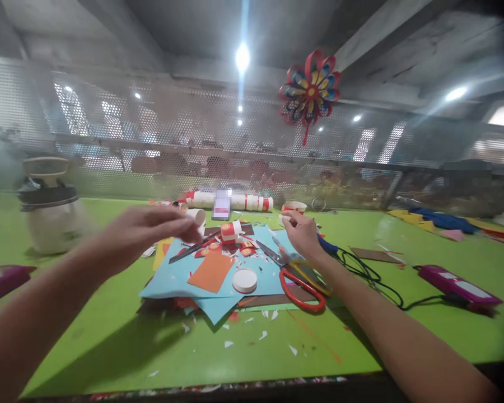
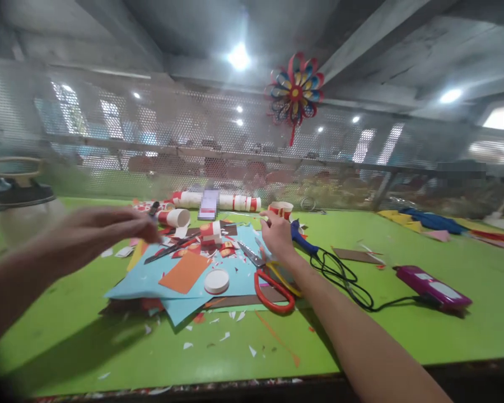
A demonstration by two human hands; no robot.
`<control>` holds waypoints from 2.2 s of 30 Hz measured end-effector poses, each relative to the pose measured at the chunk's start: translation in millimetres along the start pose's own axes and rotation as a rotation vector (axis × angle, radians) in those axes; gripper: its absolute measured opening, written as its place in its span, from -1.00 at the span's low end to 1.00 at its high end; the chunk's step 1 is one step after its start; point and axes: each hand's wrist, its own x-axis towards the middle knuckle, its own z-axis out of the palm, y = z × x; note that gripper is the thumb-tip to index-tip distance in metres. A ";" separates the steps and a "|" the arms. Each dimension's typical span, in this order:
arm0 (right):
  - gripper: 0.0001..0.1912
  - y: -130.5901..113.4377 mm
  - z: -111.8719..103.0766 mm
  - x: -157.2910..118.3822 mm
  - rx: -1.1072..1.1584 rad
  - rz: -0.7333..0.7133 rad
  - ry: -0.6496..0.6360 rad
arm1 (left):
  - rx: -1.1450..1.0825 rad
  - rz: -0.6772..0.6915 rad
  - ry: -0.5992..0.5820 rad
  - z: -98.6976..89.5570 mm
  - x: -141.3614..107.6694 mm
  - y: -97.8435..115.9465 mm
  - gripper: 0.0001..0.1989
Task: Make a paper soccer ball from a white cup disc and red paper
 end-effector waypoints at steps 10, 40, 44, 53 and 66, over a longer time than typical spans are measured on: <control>-0.74 31.9 3.4 3.3 -0.013 0.123 -0.157 | 0.180 -0.014 0.060 60.8 92.0 -43.1 -0.61; -0.22 -89.3 -22.6 -44.3 0.319 -0.195 -0.994 | 0.585 0.180 -0.419 75.8 72.2 -28.0 -0.69; -0.25 -88.1 -21.6 -45.2 0.364 -0.202 -0.966 | 0.541 0.161 -0.411 76.3 70.9 -28.7 -0.70; -0.43 -81.3 -23.3 -35.5 0.881 0.175 -1.069 | 0.507 0.163 -0.401 77.6 67.8 -32.9 -0.72; -0.48 -77.0 -18.5 -37.8 1.322 0.512 -1.073 | 0.463 0.153 -0.330 79.2 68.7 -30.0 -0.73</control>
